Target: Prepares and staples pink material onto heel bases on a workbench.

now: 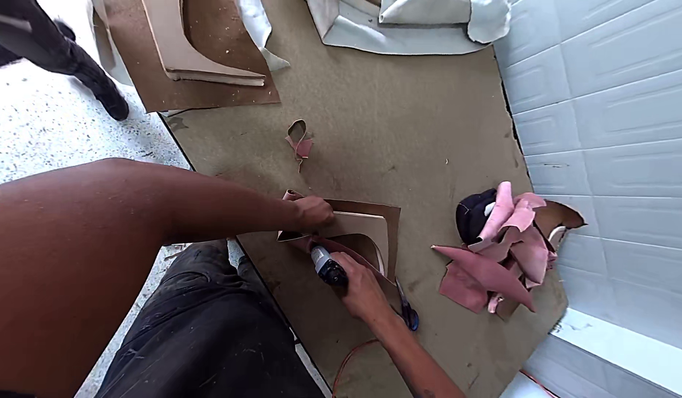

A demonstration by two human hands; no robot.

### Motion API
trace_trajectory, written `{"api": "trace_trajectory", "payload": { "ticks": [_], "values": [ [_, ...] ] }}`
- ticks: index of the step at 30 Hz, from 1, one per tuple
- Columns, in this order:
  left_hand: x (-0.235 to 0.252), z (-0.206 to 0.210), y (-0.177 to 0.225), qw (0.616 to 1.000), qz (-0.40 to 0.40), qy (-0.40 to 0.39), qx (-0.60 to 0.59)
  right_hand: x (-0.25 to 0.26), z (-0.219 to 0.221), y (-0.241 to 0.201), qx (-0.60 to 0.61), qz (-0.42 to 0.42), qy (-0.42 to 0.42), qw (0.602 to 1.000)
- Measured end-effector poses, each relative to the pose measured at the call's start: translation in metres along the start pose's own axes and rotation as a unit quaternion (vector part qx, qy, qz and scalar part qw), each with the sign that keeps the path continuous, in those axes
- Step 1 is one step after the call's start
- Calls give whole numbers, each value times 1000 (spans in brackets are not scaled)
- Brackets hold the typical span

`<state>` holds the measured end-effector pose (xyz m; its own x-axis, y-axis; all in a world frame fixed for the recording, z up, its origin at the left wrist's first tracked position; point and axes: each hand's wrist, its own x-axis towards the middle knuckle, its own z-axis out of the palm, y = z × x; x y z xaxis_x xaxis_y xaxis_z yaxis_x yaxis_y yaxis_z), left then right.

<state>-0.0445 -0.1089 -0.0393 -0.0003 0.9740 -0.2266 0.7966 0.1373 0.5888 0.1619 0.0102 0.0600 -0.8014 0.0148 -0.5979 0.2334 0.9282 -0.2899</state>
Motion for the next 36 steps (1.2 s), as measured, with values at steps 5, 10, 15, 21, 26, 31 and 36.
{"api": "trace_trajectory", "payload": {
  "ticks": [5, 10, 15, 21, 26, 31, 36],
  "values": [
    [3, -4, 10, 998, -54, -7, -7, -110, 56, 45, 243, 158, 219, 932],
    [25, 9, 44, 982, -170, 74, -17, -244, 142, 126, 189, 432, 353, 808],
    [68, 26, 78, 966, -227, 123, 3, -312, 253, 222, 133, 550, 332, 755],
    [68, 31, 75, 986, -111, 91, 85, -279, 229, 171, 308, 441, 413, 735],
    [63, 26, 67, 991, -39, 71, 107, -145, 189, 45, 752, 266, 240, 554],
    [62, 16, 55, 993, -47, 45, 102, -86, 186, 1, 816, 294, 307, 391],
    [68, 12, 66, 981, 37, 122, 144, -71, 204, -32, 856, 275, 320, 299]
  ]
}}
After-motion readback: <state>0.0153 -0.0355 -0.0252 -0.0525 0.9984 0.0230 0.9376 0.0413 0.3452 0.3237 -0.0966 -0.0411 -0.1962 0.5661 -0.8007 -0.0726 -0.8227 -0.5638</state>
